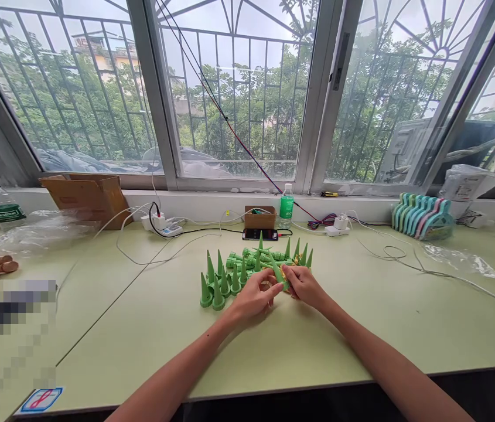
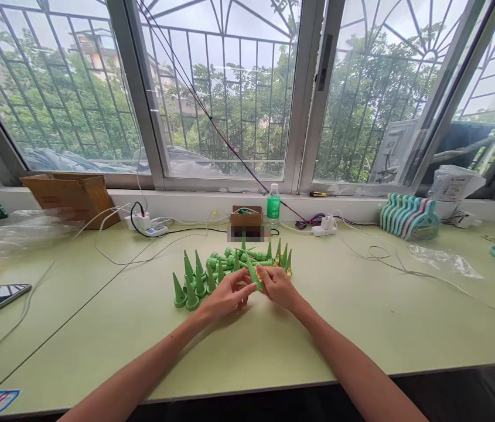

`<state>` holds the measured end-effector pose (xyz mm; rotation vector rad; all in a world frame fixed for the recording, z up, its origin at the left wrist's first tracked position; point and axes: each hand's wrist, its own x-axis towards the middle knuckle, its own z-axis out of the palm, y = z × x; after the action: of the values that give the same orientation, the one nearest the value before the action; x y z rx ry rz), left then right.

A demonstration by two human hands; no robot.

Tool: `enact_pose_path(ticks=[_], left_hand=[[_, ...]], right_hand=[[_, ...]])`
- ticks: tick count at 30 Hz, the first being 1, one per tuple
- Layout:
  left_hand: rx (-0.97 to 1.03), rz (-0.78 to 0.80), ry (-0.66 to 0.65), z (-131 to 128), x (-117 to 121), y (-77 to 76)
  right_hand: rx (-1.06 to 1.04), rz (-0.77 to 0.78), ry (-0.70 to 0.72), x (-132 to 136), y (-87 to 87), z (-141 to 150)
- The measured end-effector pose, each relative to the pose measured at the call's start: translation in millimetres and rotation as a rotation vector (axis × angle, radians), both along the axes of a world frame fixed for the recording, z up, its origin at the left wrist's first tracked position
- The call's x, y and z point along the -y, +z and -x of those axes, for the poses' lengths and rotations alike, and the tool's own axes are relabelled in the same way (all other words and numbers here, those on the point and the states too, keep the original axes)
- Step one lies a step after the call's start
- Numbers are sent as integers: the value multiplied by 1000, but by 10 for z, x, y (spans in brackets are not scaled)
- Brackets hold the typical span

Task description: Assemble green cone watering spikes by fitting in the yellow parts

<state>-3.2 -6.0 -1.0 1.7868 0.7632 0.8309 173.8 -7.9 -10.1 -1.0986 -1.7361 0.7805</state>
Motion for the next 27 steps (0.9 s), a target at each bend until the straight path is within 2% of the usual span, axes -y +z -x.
enact_pose_path(ticks=[4,9,13,21,27], left_hand=[[-87,-273,127,-19,0,-34],[-105,-376,177,-34,-1,-55],[-72,-351,178,-43,5,-34],[72,-110,152,-78,-26,-34],[94,-67,163,-83,-63,-62]], right_hand=[[43,-19,-42,-16,-11,14],[41,-20,-47,-22,-1,21],[31,-25,-63,-37,-26,34],[-12,-37,-9,-49,-47,53],[-5,-69,20,-34,-54,41]])
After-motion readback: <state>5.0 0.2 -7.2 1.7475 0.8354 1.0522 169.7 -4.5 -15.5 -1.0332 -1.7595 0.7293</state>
